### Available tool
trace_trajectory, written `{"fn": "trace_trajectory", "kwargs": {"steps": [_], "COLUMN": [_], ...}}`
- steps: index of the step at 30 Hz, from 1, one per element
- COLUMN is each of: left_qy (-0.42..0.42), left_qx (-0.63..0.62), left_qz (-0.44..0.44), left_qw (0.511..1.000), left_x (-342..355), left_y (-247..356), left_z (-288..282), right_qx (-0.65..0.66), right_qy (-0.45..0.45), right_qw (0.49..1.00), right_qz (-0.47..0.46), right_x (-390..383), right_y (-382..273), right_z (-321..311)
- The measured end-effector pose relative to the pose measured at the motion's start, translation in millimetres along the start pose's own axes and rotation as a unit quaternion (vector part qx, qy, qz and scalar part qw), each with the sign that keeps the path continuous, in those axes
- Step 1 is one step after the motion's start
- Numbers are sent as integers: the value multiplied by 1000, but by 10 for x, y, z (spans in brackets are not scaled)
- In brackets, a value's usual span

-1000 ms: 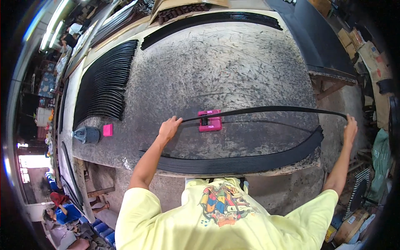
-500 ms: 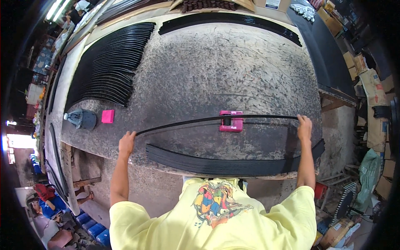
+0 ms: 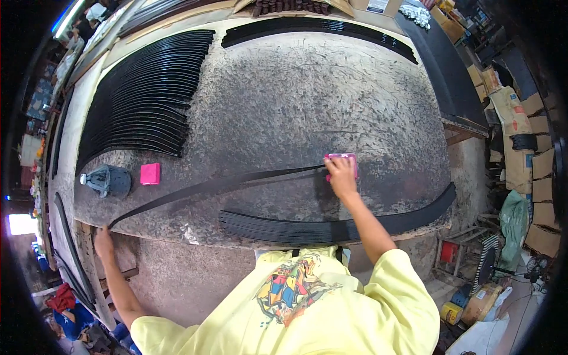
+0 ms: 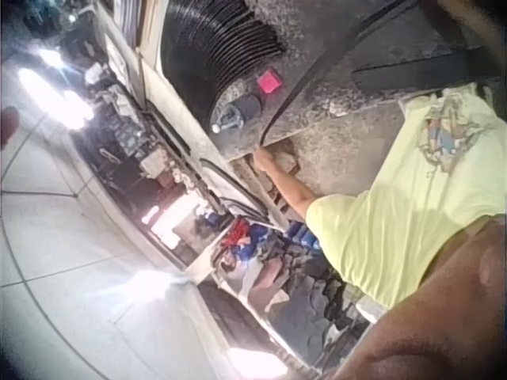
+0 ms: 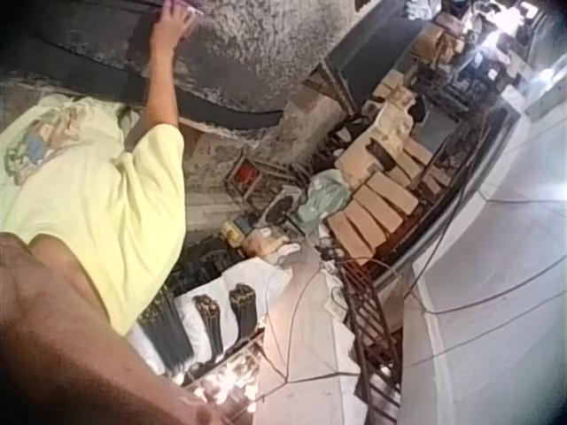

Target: Applying an edge coating to long black leather strips using a manual applicator tool.

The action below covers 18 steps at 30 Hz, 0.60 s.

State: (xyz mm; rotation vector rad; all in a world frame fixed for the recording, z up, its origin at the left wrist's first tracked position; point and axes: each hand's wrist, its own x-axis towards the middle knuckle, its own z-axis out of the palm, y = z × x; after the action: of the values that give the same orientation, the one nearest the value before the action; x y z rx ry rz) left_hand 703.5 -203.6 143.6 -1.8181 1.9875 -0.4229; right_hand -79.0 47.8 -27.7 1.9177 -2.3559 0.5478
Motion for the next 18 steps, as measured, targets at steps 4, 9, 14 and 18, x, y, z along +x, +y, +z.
{"fn": "trace_trajectory", "kwargs": {"steps": [4, 9, 14, 18], "left_qy": [30, 85, 9, 35], "left_qx": [0, 20, -28, -305], "left_qz": [-55, -80, 57, 199], "left_qw": [998, 993, 998, 931], "left_x": [-9, 5, 321, 175], "left_y": [-915, -1488, -79, 1991], "left_z": [-254, -562, -863, -1493], "right_qx": [76, 252, 831, 918], "right_qy": [-36, -84, -88, 65], "right_qw": [996, 963, 472, 262], "right_qz": [-14, -49, 282, 291], "right_x": [161, 417, 415, 254], "right_y": [-503, -594, -146, 682], "right_z": [308, -79, -838, -797]}}
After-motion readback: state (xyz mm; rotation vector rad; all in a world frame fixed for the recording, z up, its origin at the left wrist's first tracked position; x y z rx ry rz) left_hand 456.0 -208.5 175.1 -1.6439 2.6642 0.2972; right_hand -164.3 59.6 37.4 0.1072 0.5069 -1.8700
